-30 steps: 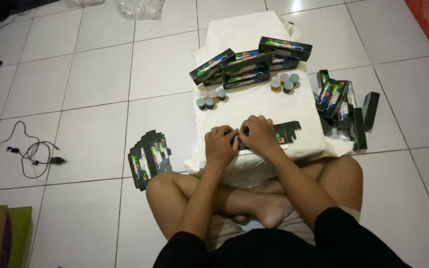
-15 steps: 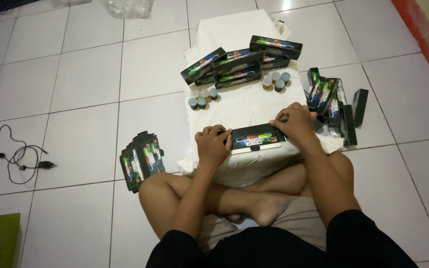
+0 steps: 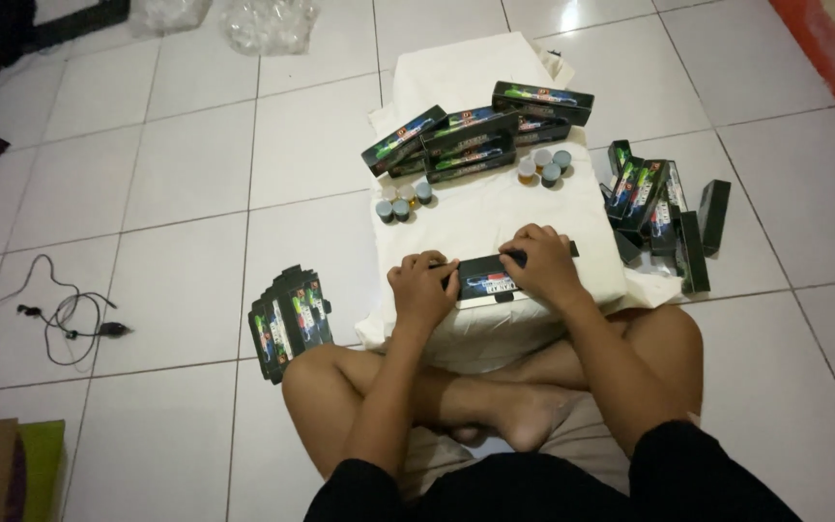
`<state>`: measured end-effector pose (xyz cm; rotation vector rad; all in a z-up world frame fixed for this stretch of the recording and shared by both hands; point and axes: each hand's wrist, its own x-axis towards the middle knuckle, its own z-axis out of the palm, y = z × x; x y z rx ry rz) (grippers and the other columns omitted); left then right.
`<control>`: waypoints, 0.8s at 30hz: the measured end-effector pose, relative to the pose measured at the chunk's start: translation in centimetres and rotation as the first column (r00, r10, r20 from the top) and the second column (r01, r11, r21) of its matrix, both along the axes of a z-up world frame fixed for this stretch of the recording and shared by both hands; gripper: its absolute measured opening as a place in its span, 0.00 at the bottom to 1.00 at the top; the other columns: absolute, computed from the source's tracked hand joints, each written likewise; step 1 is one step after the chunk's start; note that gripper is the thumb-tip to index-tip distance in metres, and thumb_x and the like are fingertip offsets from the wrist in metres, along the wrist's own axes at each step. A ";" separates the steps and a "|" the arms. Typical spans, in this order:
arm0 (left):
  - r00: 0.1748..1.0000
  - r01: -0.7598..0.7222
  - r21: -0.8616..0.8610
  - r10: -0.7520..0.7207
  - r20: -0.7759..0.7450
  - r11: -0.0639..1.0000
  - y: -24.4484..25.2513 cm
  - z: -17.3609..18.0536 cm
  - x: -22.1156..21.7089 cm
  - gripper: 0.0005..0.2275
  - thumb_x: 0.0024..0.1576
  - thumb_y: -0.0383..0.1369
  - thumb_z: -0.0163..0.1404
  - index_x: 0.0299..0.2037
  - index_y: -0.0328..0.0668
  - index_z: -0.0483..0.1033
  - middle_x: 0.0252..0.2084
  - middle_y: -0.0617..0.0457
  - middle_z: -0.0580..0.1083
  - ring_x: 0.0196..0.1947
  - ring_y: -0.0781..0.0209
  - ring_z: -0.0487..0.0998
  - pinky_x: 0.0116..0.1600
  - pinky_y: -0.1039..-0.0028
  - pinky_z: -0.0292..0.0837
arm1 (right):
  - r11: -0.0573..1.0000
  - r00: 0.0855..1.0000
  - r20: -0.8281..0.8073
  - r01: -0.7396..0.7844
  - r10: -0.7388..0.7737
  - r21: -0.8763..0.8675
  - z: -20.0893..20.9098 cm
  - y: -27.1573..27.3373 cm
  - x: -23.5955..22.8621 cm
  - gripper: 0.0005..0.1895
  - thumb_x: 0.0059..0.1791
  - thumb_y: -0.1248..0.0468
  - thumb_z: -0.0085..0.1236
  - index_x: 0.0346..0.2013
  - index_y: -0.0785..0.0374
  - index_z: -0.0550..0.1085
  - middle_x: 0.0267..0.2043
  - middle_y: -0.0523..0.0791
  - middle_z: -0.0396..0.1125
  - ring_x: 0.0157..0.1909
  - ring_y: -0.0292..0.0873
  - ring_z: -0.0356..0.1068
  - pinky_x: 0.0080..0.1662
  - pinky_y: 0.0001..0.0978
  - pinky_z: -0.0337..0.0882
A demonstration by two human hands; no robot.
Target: Assembling a small cardboard box from a flat template by folding and tucking flaps.
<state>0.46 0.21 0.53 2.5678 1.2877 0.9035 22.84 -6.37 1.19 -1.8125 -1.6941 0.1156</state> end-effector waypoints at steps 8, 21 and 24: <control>0.989 -0.040 -0.064 0.031 -0.147 0.997 1.2 -0.1 5.2 0.10 0.52 0.45 0.60 0.33 0.49 0.82 0.42 0.52 0.76 0.47 0.48 0.73 0.55 0.49 0.59 | 0.997 0.992 -0.125 0.018 -0.009 0.069 -0.6 -0.4 -0.1 0.06 0.45 0.59 0.65 0.33 0.55 0.83 0.40 0.42 0.69 0.47 0.48 0.67 0.52 0.43 0.66; 0.991 -0.061 -0.152 0.041 -0.131 0.987 1.5 0.2 6.5 0.15 0.52 0.46 0.60 0.46 0.52 0.80 0.48 0.51 0.74 0.54 0.47 0.69 0.57 0.48 0.56 | 0.999 0.995 -0.092 0.050 -0.050 0.003 0.3 -0.4 -0.2 0.06 0.46 0.60 0.62 0.34 0.54 0.83 0.41 0.40 0.71 0.49 0.47 0.67 0.52 0.43 0.64; 0.988 -0.074 -0.149 0.052 -0.146 0.986 1.4 0.8 5.3 0.15 0.51 0.46 0.61 0.45 0.54 0.80 0.49 0.52 0.74 0.54 0.47 0.69 0.56 0.49 0.56 | 0.997 0.993 -0.098 0.055 -0.061 -0.061 0.6 -0.4 -0.3 0.07 0.45 0.59 0.62 0.35 0.53 0.84 0.40 0.41 0.70 0.48 0.46 0.67 0.52 0.43 0.63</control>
